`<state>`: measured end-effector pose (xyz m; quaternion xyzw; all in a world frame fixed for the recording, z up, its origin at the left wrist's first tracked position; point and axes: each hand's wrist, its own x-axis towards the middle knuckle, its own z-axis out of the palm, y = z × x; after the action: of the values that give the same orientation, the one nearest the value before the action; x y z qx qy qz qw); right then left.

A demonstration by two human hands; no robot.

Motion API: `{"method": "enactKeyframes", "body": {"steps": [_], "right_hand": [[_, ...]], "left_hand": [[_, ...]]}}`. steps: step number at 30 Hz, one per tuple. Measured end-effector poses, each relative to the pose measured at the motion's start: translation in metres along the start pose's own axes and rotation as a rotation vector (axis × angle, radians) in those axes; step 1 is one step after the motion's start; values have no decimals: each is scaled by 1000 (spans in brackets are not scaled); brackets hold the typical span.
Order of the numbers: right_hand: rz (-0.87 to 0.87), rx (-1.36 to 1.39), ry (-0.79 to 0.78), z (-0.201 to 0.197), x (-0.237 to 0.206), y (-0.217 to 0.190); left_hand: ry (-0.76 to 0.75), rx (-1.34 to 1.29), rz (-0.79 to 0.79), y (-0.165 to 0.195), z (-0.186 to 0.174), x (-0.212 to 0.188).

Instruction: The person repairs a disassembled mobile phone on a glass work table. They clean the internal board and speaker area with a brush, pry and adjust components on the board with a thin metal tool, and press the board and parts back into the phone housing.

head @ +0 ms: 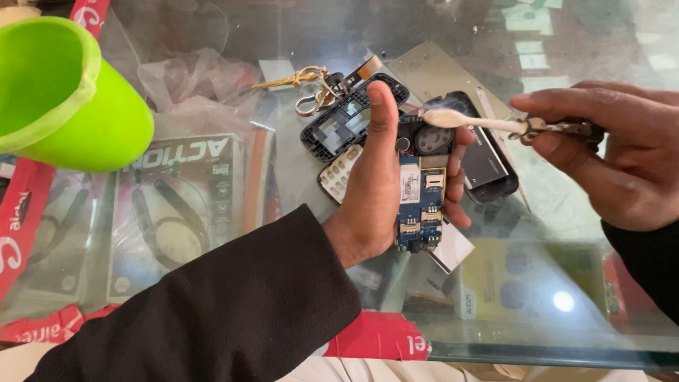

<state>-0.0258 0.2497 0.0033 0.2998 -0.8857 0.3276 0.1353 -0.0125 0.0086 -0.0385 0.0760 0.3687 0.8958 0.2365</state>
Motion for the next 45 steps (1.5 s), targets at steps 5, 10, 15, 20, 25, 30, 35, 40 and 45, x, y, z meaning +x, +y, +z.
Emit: {"method": "enactKeyframes", "body": {"steps": [5,10,15,20,25,30,35,40,45], "right_hand": [[28,102,45,8,-2,9],[-130,4,3,6,-1,19],[-243,-82,-210,1,2,29],[-147,35,-152,0,-1,36],[-213,-15,-276,-3,-3,31],[-256,-114,-250,-3,-2,31],[-294,-128,-104,-2,-4,33],[-237,-170,-143,-5,0,36],[-309,-142,-70,-1,-6,41]], "left_hand": [[4,60,64,1,-4,-4],[61,156,101,-1,-7,-1],[-12,246,190,-5,-13,-1],[24,216,118,-6,-10,2],[69,188,96,-4,-6,4],[41,276,166,-5,-4,5],[86,239,73,-4,-2,2],[11,318,134,-2,1,3],[-24,478,118,1,0,0]]}}
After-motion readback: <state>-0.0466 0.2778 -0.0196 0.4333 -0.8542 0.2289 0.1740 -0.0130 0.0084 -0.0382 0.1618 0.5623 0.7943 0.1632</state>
